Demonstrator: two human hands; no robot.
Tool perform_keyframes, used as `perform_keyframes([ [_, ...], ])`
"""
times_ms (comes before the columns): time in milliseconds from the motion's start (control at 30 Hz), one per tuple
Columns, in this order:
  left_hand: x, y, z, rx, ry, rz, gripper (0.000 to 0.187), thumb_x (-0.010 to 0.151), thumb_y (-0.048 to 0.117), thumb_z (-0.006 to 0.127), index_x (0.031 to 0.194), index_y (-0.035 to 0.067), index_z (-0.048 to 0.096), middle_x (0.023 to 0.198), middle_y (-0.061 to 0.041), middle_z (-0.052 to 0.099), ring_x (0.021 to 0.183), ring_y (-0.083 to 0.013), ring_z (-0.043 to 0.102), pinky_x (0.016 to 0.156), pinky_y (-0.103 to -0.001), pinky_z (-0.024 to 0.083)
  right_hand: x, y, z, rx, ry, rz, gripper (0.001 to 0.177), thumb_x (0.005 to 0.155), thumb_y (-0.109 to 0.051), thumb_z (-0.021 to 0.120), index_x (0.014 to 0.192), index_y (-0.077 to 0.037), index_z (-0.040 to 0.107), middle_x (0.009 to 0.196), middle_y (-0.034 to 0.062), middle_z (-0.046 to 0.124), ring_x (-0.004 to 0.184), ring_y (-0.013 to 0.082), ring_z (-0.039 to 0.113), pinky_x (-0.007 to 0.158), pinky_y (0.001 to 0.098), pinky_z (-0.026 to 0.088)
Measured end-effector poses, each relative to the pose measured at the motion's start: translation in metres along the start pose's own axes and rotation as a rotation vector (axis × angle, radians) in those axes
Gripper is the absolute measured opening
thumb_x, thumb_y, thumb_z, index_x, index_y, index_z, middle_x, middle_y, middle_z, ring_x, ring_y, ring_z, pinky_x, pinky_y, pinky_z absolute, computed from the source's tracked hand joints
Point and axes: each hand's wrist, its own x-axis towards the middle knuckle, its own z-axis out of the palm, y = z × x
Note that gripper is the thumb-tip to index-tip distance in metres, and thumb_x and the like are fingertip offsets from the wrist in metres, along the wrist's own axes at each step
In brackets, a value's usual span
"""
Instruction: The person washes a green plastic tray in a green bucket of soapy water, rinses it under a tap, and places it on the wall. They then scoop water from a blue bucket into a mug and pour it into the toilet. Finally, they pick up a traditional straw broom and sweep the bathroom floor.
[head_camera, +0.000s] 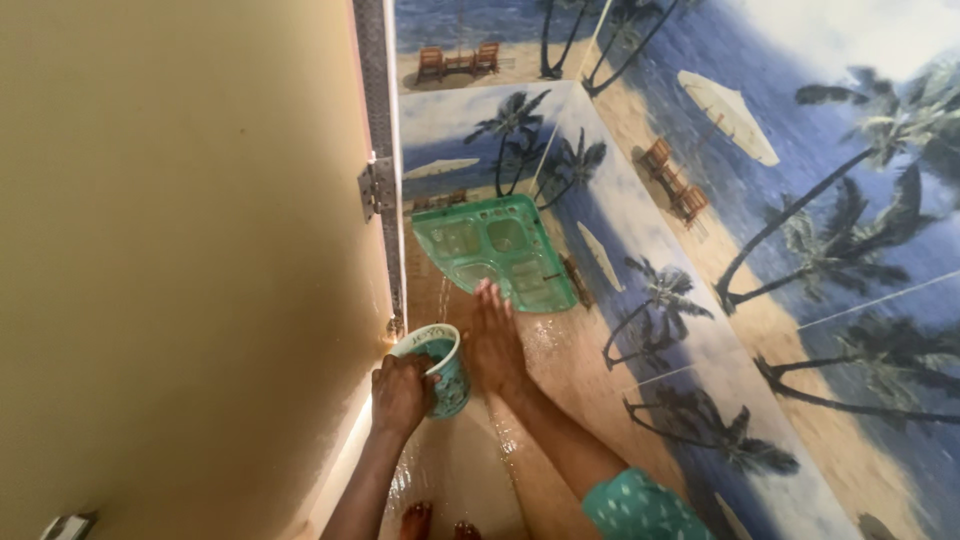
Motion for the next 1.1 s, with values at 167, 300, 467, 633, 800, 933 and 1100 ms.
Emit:
perform_keyframes([
  [167, -0.020, -0.012, -0.009, 0.002, 0.034, -0.052, 0.024, 0.082, 0.022, 0.078, 0.105, 0.015, 0.078, 0.111, -0.004, 0.075, 0.105, -0.0306, 0.062, 0.089, -0.050, 0.048, 0.024, -0.003, -0.010, 0.444, -0.055, 0.149, 0.086, 0.102, -0.053, 0.043, 0.160, 0.006, 0.019, 0.159, 0.0285, 0.029, 0.147, 0.0377, 0.031, 0.131, 0.0483, 0.011],
  [300, -0.036, -0.023, -0.011, 0.024, 0.040, -0.092, 0.026, 0.082, 0.022, 0.077, 0.108, 0.016, 0.078, 0.112, -0.005, 0.074, 0.104, -0.0299, 0.062, 0.088, -0.050, 0.048, 0.070, -0.015, 0.011, 0.374, 0.178, 0.119, 0.066, 0.108, -0.049, 0.045, 0.146, 0.004, 0.037, 0.151, 0.0337, 0.045, 0.143, 0.0445, 0.040, 0.122, 0.0471, 0.019],
  [467, -0.030, -0.021, -0.010, -0.011, 0.055, -0.097, 0.022, 0.085, 0.024, 0.076, 0.105, 0.015, 0.078, 0.108, -0.004, 0.075, 0.104, -0.0297, 0.062, 0.088, -0.050, 0.048, 0.024, 0.047, -0.001, 0.560, -0.204, 0.182, 0.058, 0.106, -0.047, 0.036, 0.152, -0.012, 0.041, 0.149, 0.0173, 0.056, 0.144, 0.0387, 0.046, 0.107, 0.0480, 0.046],
  [633, -0.023, -0.012, -0.018, -0.044, 0.085, -0.063, 0.020, 0.084, 0.023, 0.076, 0.103, 0.014, 0.079, 0.106, -0.005, 0.075, 0.104, -0.0307, 0.062, 0.087, -0.050, 0.048, 0.034, 0.028, -0.009, 0.497, 0.056, -0.012, 0.066, 0.104, -0.052, 0.043, 0.148, -0.003, 0.044, 0.152, 0.0216, 0.052, 0.140, 0.0382, 0.047, 0.119, 0.0524, 0.035],
  [800, -0.017, -0.016, -0.024, -0.038, 0.005, -0.070, 0.019, 0.087, 0.024, 0.075, 0.103, 0.016, 0.079, 0.104, -0.004, 0.075, 0.103, -0.0299, 0.062, 0.090, -0.049, 0.048, 0.096, 0.029, 0.004, 0.810, 0.053, -0.005, 0.069, 0.103, -0.058, 0.023, 0.153, -0.016, 0.047, 0.164, 0.0085, 0.043, 0.155, 0.0320, 0.037, 0.132, 0.0495, 0.014],
  [933, -0.010, -0.032, -0.026, -0.047, 0.040, -0.035, 0.021, 0.083, 0.021, 0.076, 0.103, 0.015, 0.078, 0.108, -0.005, 0.074, 0.103, -0.0308, 0.062, 0.087, -0.050, 0.048, 0.153, 0.013, 0.037, 0.171, -0.067, 0.062, 0.083, 0.102, -0.067, 0.020, 0.155, -0.004, 0.028, 0.167, 0.0148, 0.020, 0.155, 0.0349, 0.019, 0.123, 0.0503, 0.008],
  [1100, 0.006, -0.046, -0.032, -0.069, -0.005, -0.053, 0.020, 0.085, 0.020, 0.074, 0.104, 0.015, 0.078, 0.109, -0.005, 0.073, 0.105, -0.0301, 0.061, 0.087, -0.050, 0.047, 0.139, 0.003, 0.034, 0.623, -0.045, -0.125, 0.086, 0.104, -0.068, 0.016, 0.163, -0.006, 0.021, 0.172, 0.0141, 0.013, 0.158, 0.0274, 0.015, 0.128, 0.0405, 0.008],
])
